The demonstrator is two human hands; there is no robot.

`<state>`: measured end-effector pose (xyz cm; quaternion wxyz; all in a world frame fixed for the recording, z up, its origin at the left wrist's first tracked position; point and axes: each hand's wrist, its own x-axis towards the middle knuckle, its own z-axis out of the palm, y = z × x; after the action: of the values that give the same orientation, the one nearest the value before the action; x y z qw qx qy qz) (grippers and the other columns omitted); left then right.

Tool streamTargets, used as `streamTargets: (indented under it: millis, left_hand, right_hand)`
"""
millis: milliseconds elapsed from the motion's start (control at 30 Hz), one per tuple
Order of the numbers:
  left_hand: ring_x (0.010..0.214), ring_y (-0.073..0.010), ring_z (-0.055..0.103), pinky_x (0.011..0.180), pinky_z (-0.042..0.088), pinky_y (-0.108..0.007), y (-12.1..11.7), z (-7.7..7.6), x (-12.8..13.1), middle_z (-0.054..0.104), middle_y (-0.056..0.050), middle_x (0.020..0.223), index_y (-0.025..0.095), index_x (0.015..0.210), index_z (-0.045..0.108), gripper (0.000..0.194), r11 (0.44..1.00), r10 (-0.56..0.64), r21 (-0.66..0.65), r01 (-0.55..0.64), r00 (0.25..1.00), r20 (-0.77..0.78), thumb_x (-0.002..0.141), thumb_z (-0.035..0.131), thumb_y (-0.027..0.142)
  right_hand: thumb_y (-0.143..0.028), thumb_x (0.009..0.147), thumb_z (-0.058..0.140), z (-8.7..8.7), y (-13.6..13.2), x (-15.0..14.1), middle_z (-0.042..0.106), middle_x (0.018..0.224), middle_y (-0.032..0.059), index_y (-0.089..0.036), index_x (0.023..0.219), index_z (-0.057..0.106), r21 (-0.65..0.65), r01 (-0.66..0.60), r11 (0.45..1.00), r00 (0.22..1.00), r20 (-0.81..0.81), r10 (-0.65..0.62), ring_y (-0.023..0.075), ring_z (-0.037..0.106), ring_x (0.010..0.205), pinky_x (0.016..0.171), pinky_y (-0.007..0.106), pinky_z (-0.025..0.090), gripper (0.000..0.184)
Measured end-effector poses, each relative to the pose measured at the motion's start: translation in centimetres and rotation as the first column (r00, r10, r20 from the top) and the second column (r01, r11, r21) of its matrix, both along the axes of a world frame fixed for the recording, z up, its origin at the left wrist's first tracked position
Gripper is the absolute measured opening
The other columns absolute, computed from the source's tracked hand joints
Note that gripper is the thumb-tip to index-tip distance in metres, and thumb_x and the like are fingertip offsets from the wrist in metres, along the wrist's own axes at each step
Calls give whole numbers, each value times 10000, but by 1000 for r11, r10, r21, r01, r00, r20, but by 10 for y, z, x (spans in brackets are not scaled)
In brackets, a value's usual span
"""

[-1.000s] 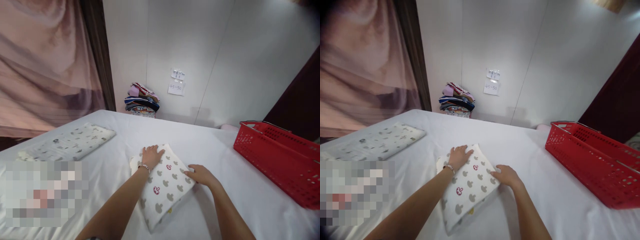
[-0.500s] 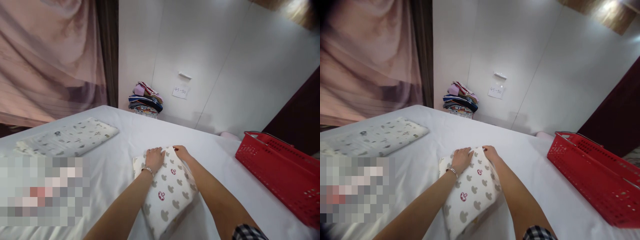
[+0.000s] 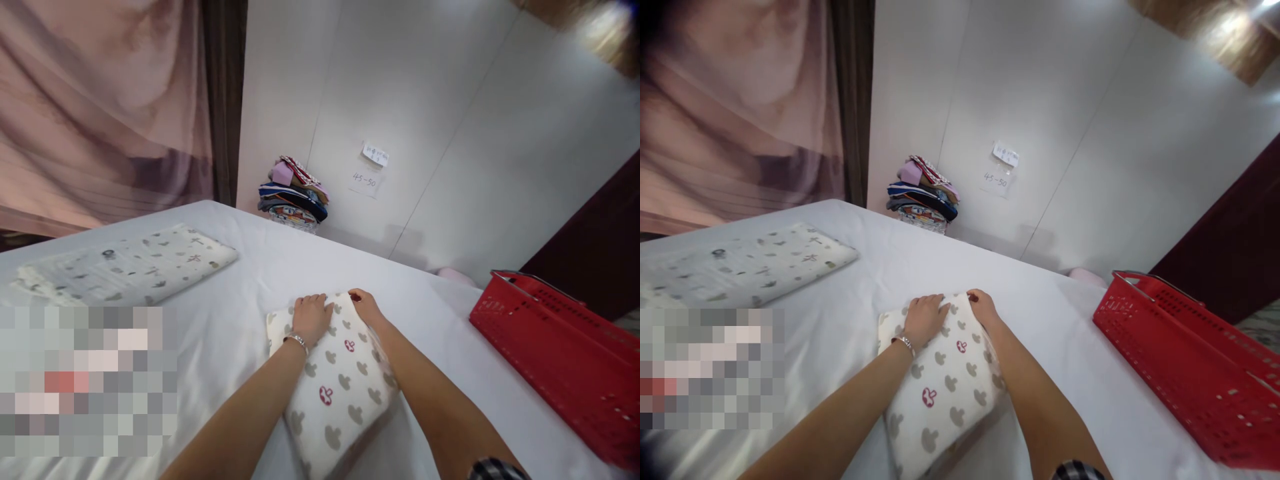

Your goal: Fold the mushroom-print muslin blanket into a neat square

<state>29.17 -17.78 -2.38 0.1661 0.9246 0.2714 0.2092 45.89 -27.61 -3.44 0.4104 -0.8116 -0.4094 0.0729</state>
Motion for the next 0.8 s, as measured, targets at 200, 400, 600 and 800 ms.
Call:
streamTargets:
  millis: [200,400,600,800]
  left_hand:
    - [1027,-237,522,897,296,-381,1,-3,0,631,-76,1090,190,1123,560,375,1000,-9,-6,9,1000,27,885,363,401]
    - [1026,-237,523,902,298,-382,2,-4,0,632,-72,1091,187,1116,566,364,1000,-22,-15,22,999,42,876,382,391]
    - [1022,-235,523,900,301,-380,3,-3,-1,633,-73,1085,191,1108,573,366,999,-30,-32,31,998,48,877,377,396]
    - [1018,-239,530,897,303,-385,3,-5,0,639,-74,1066,193,1105,575,367,999,-22,-32,24,998,66,873,385,405]
  right_hand:
    - [-320,659,527,-1,1,0,630,759,23,-168,878,676,65,-23,998,999,-30,25,148,544,694,662,261,437,306]
    - [-259,637,525,-3,3,4,634,768,25,-172,808,676,58,-85,995,996,9,85,152,546,717,679,263,435,244]
    - [-242,648,535,1,4,6,624,762,16,-179,791,668,-1,-144,990,988,56,143,145,536,701,674,260,422,205]
    - [-265,661,553,-2,6,9,610,821,21,-193,857,668,-30,-171,985,981,90,173,147,526,732,721,276,416,238]
